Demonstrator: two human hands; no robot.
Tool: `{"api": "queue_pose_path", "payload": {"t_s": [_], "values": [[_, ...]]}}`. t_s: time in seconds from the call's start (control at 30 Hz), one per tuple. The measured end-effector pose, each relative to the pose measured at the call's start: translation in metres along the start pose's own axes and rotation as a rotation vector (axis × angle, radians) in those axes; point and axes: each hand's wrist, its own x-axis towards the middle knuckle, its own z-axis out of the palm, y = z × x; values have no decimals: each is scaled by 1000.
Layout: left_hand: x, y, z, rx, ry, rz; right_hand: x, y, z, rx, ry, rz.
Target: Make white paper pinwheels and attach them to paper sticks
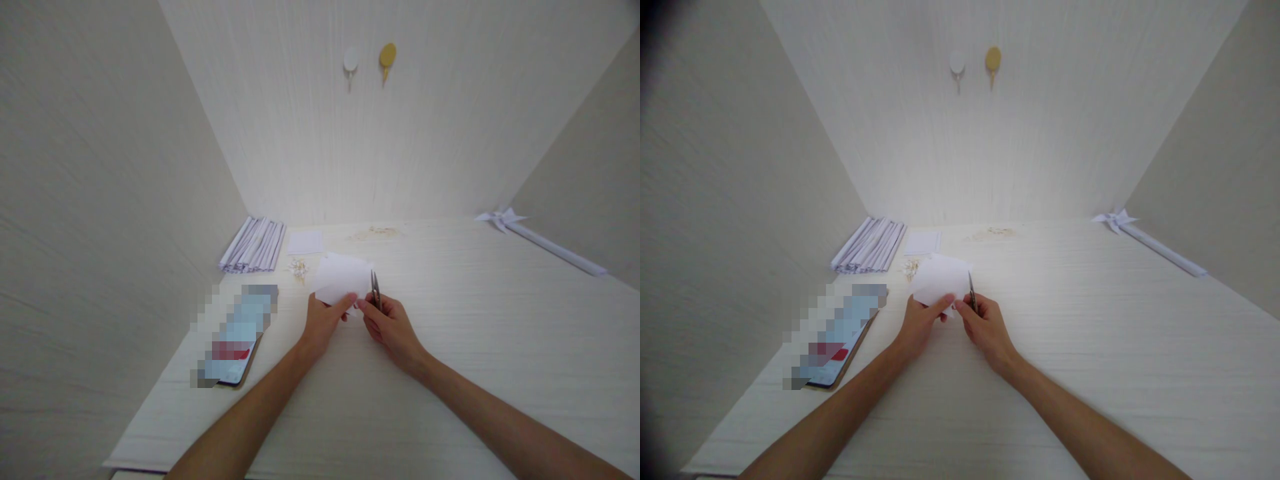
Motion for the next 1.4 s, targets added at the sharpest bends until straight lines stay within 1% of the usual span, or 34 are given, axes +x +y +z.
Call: {"api": "queue_pose_path", "payload": {"t_s": [0.17,0.3,0.37,0.47,0.57,0.63,0.8,0.93,1.07,1.4], "values": [[1,-2,-1,34,-6,11,0,1,-1,-93,2,-20],[2,-5,-1,-9,11,10,-1,-2,0,-43,-16,-7],[3,-5,-2,-53,63,1,-2,-4,1,37,-60,10],[4,-2,-3,-106,147,13,-6,-4,5,152,-166,67],[5,3,-4,-154,196,42,-10,-2,7,163,-246,122],[5,5,-4,-171,197,48,-11,0,8,133,-285,150],[4,6,-4,-164,140,40,-12,1,7,46,-348,180],[3,5,-3,-145,123,32,-11,-1,7,-1,-359,179],[4,3,-4,-142,133,18,-12,-2,7,-39,-354,169],[5,2,-4,-129,133,31,-11,-3,7,-30,-333,181]]}}
